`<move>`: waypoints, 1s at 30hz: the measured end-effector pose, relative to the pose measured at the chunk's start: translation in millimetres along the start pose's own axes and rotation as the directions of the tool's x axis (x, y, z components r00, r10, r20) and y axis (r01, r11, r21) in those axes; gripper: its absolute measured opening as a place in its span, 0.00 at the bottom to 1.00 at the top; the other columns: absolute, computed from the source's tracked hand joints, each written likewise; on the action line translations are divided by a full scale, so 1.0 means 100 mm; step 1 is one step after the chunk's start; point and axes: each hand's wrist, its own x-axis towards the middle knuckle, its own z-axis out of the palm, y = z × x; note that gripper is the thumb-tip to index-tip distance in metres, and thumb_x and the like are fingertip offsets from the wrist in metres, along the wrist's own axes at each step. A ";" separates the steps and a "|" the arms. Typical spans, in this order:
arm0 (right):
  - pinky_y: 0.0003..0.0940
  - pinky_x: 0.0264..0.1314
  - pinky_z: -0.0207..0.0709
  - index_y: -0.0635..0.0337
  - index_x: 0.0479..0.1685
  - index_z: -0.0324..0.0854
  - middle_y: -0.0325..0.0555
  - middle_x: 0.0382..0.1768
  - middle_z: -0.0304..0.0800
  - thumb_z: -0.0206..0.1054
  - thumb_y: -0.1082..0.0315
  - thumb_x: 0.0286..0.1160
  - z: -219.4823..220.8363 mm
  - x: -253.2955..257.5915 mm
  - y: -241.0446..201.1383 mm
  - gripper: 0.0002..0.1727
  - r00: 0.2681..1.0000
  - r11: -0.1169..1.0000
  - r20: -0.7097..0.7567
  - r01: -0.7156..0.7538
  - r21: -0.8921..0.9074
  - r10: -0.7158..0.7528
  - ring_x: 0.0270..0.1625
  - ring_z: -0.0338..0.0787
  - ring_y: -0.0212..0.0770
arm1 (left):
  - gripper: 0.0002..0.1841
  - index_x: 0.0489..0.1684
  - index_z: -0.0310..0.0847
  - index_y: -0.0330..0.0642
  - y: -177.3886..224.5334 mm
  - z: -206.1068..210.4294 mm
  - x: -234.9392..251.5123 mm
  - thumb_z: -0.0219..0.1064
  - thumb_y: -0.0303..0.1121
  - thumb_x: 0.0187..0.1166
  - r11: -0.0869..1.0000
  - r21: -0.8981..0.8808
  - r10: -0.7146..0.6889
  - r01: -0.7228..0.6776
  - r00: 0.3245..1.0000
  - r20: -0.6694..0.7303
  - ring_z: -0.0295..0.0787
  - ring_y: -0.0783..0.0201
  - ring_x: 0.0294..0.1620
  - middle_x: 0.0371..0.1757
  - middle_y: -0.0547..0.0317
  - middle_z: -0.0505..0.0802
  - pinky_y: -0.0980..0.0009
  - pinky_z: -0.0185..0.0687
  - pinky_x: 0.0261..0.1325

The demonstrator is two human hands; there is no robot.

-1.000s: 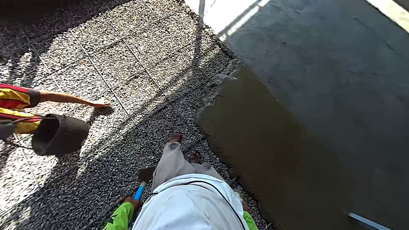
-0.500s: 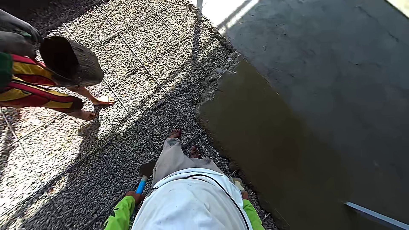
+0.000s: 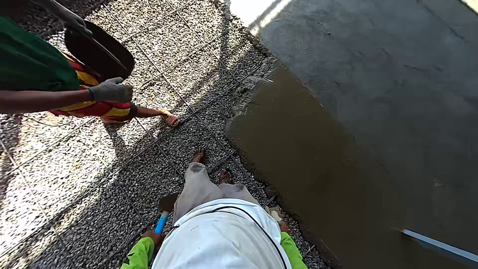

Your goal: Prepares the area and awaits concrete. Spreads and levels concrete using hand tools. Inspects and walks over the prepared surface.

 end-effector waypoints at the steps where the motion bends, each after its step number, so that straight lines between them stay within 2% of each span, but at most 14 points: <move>1: 0.56 0.82 0.67 0.73 0.70 0.79 0.71 0.71 0.82 0.71 0.59 0.82 0.01 0.01 0.01 0.27 1.000 1.000 -0.004 0.003 0.008 -0.003 0.77 0.80 0.61 | 0.29 0.79 0.67 0.23 0.06 -0.04 -0.10 0.57 0.42 0.92 1.000 0.023 -0.018 0.017 0.998 0.057 0.68 0.43 0.87 0.83 0.30 0.74 0.50 0.59 0.88; 4: 0.57 0.81 0.70 0.72 0.70 0.79 0.70 0.70 0.83 0.72 0.60 0.80 0.03 0.09 0.06 0.27 1.000 1.000 -0.010 -0.002 0.018 0.002 0.76 0.81 0.61 | 0.30 0.70 0.76 0.21 -0.07 0.11 0.27 0.64 0.46 0.87 0.996 0.086 -0.033 0.032 0.999 0.000 0.78 0.42 0.80 0.74 0.29 0.83 0.49 0.69 0.82; 6: 0.57 0.80 0.71 0.72 0.71 0.78 0.69 0.70 0.83 0.73 0.60 0.79 0.04 0.08 0.06 0.28 1.000 0.999 -0.017 -0.019 0.027 0.019 0.76 0.82 0.60 | 0.29 0.68 0.77 0.21 -0.13 0.15 0.33 0.64 0.45 0.86 0.995 0.093 -0.016 0.017 1.000 -0.016 0.79 0.42 0.78 0.72 0.28 0.84 0.48 0.71 0.81; 8: 0.56 0.80 0.70 0.73 0.72 0.77 0.71 0.70 0.83 0.73 0.60 0.79 0.02 0.02 0.03 0.29 1.000 0.999 -0.017 -0.021 0.039 0.021 0.76 0.81 0.61 | 0.27 0.70 0.74 0.17 0.06 0.04 -0.06 0.60 0.41 0.90 0.996 0.095 0.005 -0.004 1.000 -0.008 0.77 0.41 0.80 0.73 0.25 0.82 0.50 0.68 0.83; 10: 0.57 0.80 0.70 0.74 0.71 0.77 0.72 0.70 0.83 0.72 0.61 0.81 0.00 0.00 0.00 0.28 1.000 0.998 -0.015 -0.020 0.053 0.021 0.76 0.81 0.61 | 0.25 0.74 0.67 0.14 0.42 -0.16 -0.72 0.53 0.34 0.94 0.997 0.075 -0.009 0.005 0.999 0.052 0.68 0.39 0.86 0.79 0.22 0.75 0.53 0.58 0.88; 12: 0.57 0.80 0.70 0.75 0.71 0.78 0.72 0.69 0.83 0.71 0.61 0.81 0.00 0.00 0.00 0.27 1.000 0.998 -0.010 -0.024 0.054 0.025 0.76 0.81 0.62 | 0.24 0.77 0.66 0.16 0.56 -0.24 -0.93 0.54 0.32 0.93 0.997 0.077 -0.030 0.026 0.998 0.051 0.68 0.41 0.86 0.81 0.25 0.74 0.54 0.58 0.88; 13: 0.57 0.80 0.70 0.75 0.71 0.77 0.72 0.69 0.83 0.71 0.61 0.81 0.01 0.00 0.00 0.28 1.000 0.998 -0.009 -0.023 0.059 0.023 0.76 0.81 0.62 | 0.25 0.78 0.65 0.17 0.59 -0.28 -0.91 0.55 0.32 0.92 0.994 0.106 -0.025 0.017 0.997 0.068 0.71 0.42 0.84 0.81 0.26 0.75 0.54 0.62 0.85; 14: 0.57 0.80 0.69 0.75 0.72 0.76 0.72 0.71 0.82 0.71 0.61 0.81 0.01 -0.01 -0.02 0.28 1.000 0.997 -0.008 -0.021 0.068 0.021 0.76 0.81 0.62 | 0.25 0.74 0.69 0.16 0.46 -0.25 -0.76 0.59 0.34 0.90 0.995 0.090 0.046 -0.047 0.999 0.014 0.80 0.40 0.76 0.74 0.25 0.81 0.52 0.72 0.78; 15: 0.57 0.80 0.69 0.75 0.72 0.76 0.72 0.71 0.82 0.71 0.61 0.81 0.02 0.00 -0.03 0.29 1.000 0.997 -0.012 -0.019 0.073 0.020 0.76 0.81 0.62 | 0.24 0.62 0.77 0.14 0.19 -0.12 -0.53 0.67 0.35 0.84 0.985 0.021 0.174 -0.172 0.974 -0.149 0.90 0.37 0.60 0.59 0.22 0.88 0.49 0.85 0.62; 16: 0.57 0.80 0.70 0.74 0.72 0.76 0.71 0.71 0.82 0.71 0.60 0.81 0.02 0.01 -0.05 0.29 1.000 0.998 -0.010 -0.018 0.065 0.018 0.76 0.81 0.61 | 0.25 0.62 0.77 0.15 0.10 -0.10 -0.40 0.68 0.36 0.84 0.986 -0.031 0.157 -0.163 0.978 -0.140 0.90 0.38 0.58 0.57 0.24 0.89 0.49 0.85 0.62; 19: 0.56 0.81 0.69 0.72 0.73 0.77 0.70 0.71 0.82 0.72 0.61 0.80 0.04 0.06 -0.06 0.28 1.000 0.998 0.003 -0.009 0.054 0.009 0.77 0.81 0.60 | 0.24 0.72 0.71 0.17 0.39 -0.25 -0.67 0.62 0.33 0.89 0.992 -0.102 -0.069 0.068 0.998 -0.005 0.80 0.41 0.75 0.71 0.25 0.83 0.51 0.71 0.78; 22: 0.57 0.81 0.69 0.71 0.72 0.78 0.70 0.71 0.82 0.71 0.61 0.80 0.01 0.01 -0.15 0.27 1.000 1.000 0.018 -0.005 0.030 0.005 0.77 0.80 0.61 | 0.24 0.71 0.72 0.16 0.47 -0.28 -0.78 0.59 0.34 0.91 0.997 -0.051 -0.064 0.064 0.998 0.000 0.76 0.41 0.80 0.74 0.25 0.81 0.53 0.66 0.83; 27: 0.58 0.80 0.71 0.68 0.74 0.78 0.68 0.71 0.83 0.73 0.61 0.78 0.01 0.05 -0.17 0.28 0.999 0.998 -0.002 -0.032 0.048 0.032 0.77 0.81 0.59 | 0.28 0.68 0.77 0.21 0.11 -0.12 -0.04 0.68 0.42 0.85 0.997 -0.059 -0.043 0.040 0.998 -0.046 0.82 0.42 0.75 0.69 0.29 0.85 0.47 0.73 0.78; 30: 0.57 0.80 0.70 0.68 0.75 0.77 0.68 0.72 0.82 0.74 0.61 0.77 0.01 0.07 -0.16 0.30 0.999 0.997 -0.014 -0.041 0.067 0.042 0.77 0.80 0.60 | 0.29 0.69 0.77 0.23 0.05 -0.08 0.12 0.69 0.44 0.83 0.997 -0.070 -0.038 0.033 0.997 -0.069 0.82 0.42 0.74 0.69 0.30 0.86 0.46 0.74 0.77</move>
